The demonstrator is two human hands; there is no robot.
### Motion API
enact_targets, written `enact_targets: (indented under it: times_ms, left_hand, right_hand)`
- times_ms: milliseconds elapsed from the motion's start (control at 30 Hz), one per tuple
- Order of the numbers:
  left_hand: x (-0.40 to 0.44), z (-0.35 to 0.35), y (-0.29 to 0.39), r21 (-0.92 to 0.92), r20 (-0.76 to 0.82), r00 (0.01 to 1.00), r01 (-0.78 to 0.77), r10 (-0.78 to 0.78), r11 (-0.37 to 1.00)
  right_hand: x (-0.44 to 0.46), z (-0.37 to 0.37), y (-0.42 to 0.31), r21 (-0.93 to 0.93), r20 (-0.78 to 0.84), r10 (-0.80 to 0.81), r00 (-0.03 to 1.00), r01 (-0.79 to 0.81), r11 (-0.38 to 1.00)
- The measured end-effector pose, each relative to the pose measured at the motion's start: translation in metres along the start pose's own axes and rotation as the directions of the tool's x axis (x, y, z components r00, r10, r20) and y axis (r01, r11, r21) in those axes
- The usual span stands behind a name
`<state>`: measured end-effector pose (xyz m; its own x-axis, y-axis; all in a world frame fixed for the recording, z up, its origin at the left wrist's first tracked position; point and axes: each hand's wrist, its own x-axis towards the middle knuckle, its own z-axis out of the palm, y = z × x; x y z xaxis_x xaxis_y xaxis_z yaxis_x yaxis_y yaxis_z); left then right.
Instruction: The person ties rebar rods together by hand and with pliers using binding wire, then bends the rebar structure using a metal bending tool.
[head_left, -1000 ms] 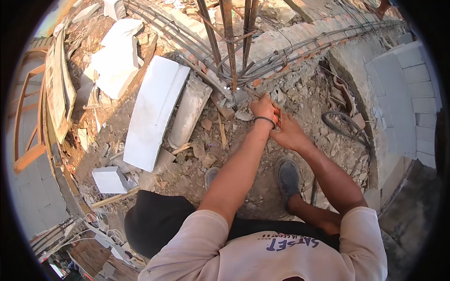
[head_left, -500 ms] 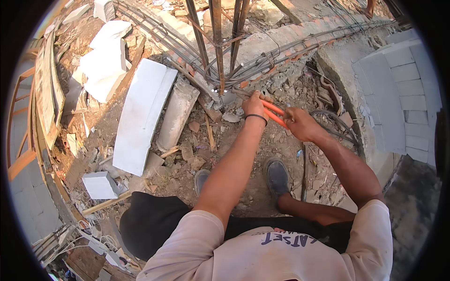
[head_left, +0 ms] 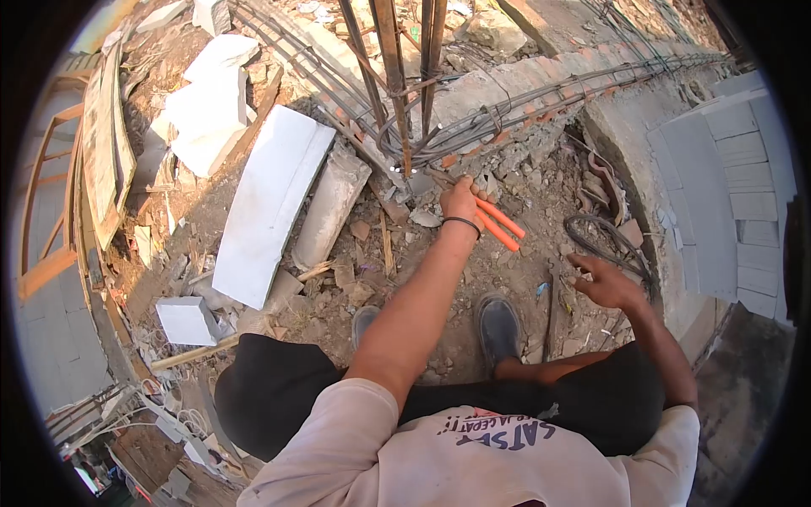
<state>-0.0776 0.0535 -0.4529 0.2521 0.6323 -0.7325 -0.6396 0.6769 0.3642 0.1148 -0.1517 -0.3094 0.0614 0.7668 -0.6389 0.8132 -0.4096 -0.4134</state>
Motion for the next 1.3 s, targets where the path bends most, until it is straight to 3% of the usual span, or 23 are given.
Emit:
enact_targets:
  times_ms: [67,133,167,233,367,433,567,633,733,867,967,1167,1300]
  left_hand:
    - [0.002,0.005,-0.003,0.049,-0.122,0.992,0.007,-0.001,0.999]
    - [0.005,0.005,-0.007,0.085,-0.168,0.985,-0.025,0.039,0.996]
    - [0.007,0.006,-0.011,0.103,-0.194,0.98,-0.03,0.049,0.994]
    - [0.014,0.011,-0.011,0.067,-0.186,0.981,-0.039,0.051,0.997]
    - [0.019,0.008,-0.016,0.08,-0.157,0.984,-0.068,0.08,0.994]
    - [0.013,0.012,-0.014,0.097,-0.144,0.988,-0.034,0.048,0.995]
    - [0.014,0.012,-0.015,0.065,-0.079,0.997,-0.021,0.026,0.998]
    - [0.021,0.005,-0.02,0.039,-0.062,0.997,-0.036,0.039,0.999]
    - [0.029,-0.002,-0.022,-0.008,-0.023,0.999,-0.04,0.04,0.999]
    - [0.017,0.003,-0.017,-0.026,-0.026,1.0,0.002,-0.003,1.0]
    - [0.026,-0.003,-0.018,-0.036,0.053,0.998,0.034,-0.032,0.999]
    - [0.03,0.009,-0.022,-0.1,-0.03,0.999,-0.021,0.018,0.995]
    - [0.031,0.015,-0.024,-0.111,-0.003,0.999,-0.047,0.047,0.993]
  right_hand:
    - [0.039,0.011,-0.029,-0.16,-0.219,-0.205,0.954,0.172,0.972]
    - [0.088,0.046,-0.076,-0.438,-0.329,-0.387,0.861,0.223,0.871]
    - [0.097,0.049,-0.086,-0.418,-0.338,-0.385,0.859,0.229,0.879]
    - [0.12,0.043,-0.098,-0.299,-0.241,-0.156,0.958,0.079,0.951]
    - [0.147,0.042,-0.094,-0.131,-0.201,-0.072,0.977,0.046,0.99]
    - [0.156,0.051,-0.08,-0.236,-0.34,-0.196,0.92,0.118,0.965]
    - [0.165,0.056,-0.065,-0.222,-0.38,-0.227,0.897,0.15,0.963]
    - [0.163,0.057,-0.063,-0.266,-0.437,-0.322,0.84,0.221,0.938]
    - [0.162,0.06,-0.066,-0.166,-0.418,-0.247,0.874,0.193,0.967]
    - [0.167,0.069,-0.062,-0.188,-0.459,-0.229,0.859,0.158,0.969]
    - [0.168,0.066,-0.06,-0.202,-0.495,-0.273,0.825,0.196,0.96]
    - [0.184,0.054,-0.047,-0.232,-0.423,-0.287,0.86,0.204,0.951]
    - [0.191,0.044,-0.04,-0.266,-0.408,-0.356,0.841,0.264,0.927]
